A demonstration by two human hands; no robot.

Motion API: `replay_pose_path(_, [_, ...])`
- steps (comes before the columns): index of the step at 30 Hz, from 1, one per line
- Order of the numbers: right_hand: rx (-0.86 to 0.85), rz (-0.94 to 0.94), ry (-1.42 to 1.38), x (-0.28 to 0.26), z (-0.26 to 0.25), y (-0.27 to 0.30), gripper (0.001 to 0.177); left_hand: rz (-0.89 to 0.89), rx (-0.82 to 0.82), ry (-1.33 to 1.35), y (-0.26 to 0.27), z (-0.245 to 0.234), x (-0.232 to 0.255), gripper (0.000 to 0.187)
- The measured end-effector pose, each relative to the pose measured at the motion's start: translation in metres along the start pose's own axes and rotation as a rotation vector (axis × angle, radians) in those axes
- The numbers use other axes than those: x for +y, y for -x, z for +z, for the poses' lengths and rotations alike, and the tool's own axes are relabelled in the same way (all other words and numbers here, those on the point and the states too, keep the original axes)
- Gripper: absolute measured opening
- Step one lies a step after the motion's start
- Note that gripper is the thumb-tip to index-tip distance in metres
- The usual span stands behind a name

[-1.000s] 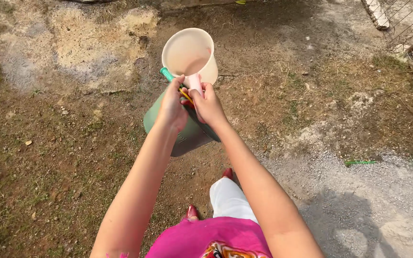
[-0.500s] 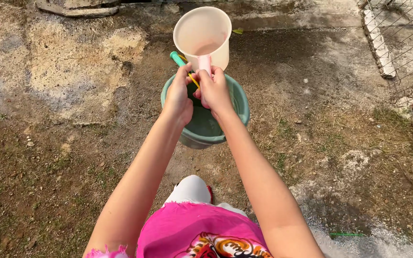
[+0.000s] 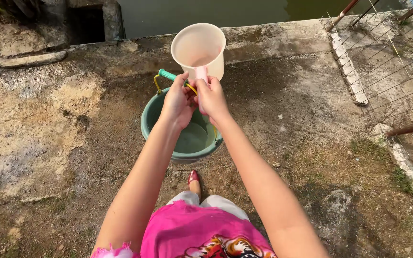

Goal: Watering plants or outdoor greenery using a plastic bucket and a hand scoop filled from a pond.

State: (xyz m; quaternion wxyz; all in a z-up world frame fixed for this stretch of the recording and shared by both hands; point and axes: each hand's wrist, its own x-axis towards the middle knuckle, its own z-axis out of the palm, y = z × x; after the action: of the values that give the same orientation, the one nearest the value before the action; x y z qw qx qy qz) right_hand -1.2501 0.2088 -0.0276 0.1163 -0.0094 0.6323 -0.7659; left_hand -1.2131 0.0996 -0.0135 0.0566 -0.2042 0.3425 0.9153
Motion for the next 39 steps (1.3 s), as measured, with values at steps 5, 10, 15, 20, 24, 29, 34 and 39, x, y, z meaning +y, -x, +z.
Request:
replay_pose_path(5, [0.039, 0.047, -0.217, -0.038, -0.041, -0.118, 0.026, 0.012, -0.047, -0.097, -0.106, 0.078, 0.028, 0.031])
replay_pose_path(10, [0.027, 0.031, -0.235, -0.065, -0.062, -0.246, 0.023, 0.018, -0.047, -0.083, -0.236, 0.115, 0.057, 0.032])
replay_pose_path(15, [-0.089, 0.099, -0.217, -0.077, -0.087, -0.376, 0.021, 0.079, -0.023, -0.041, -0.336, 0.148, 0.076, 0.03])
replay_pose_path(20, [-0.179, 0.185, -0.085, -0.088, -0.076, -0.484, 0.022, 0.131, 0.141, 0.056, -0.418, 0.162, 0.106, 0.022])
replay_pose_path(24, [-0.259, 0.235, -0.02, -0.093, -0.048, -0.544, 0.025, 0.142, 0.263, 0.129, -0.475, 0.156, 0.137, 0.024])
replay_pose_path(29, [-0.36, 0.274, 0.064, -0.064, -0.012, -0.627, 0.03, 0.185, 0.347, 0.219, -0.548, 0.12, 0.171, 0.029])
replay_pose_path(34, [-0.492, 0.301, 0.122, -0.021, 0.032, -0.716, 0.031, 0.17, 0.393, 0.28, -0.608, 0.078, 0.216, 0.042])
replay_pose_path(39, [-0.582, 0.379, 0.217, -0.004, 0.081, -0.779, 0.029, 0.143, 0.351, 0.358, -0.665, 0.027, 0.254, 0.051])
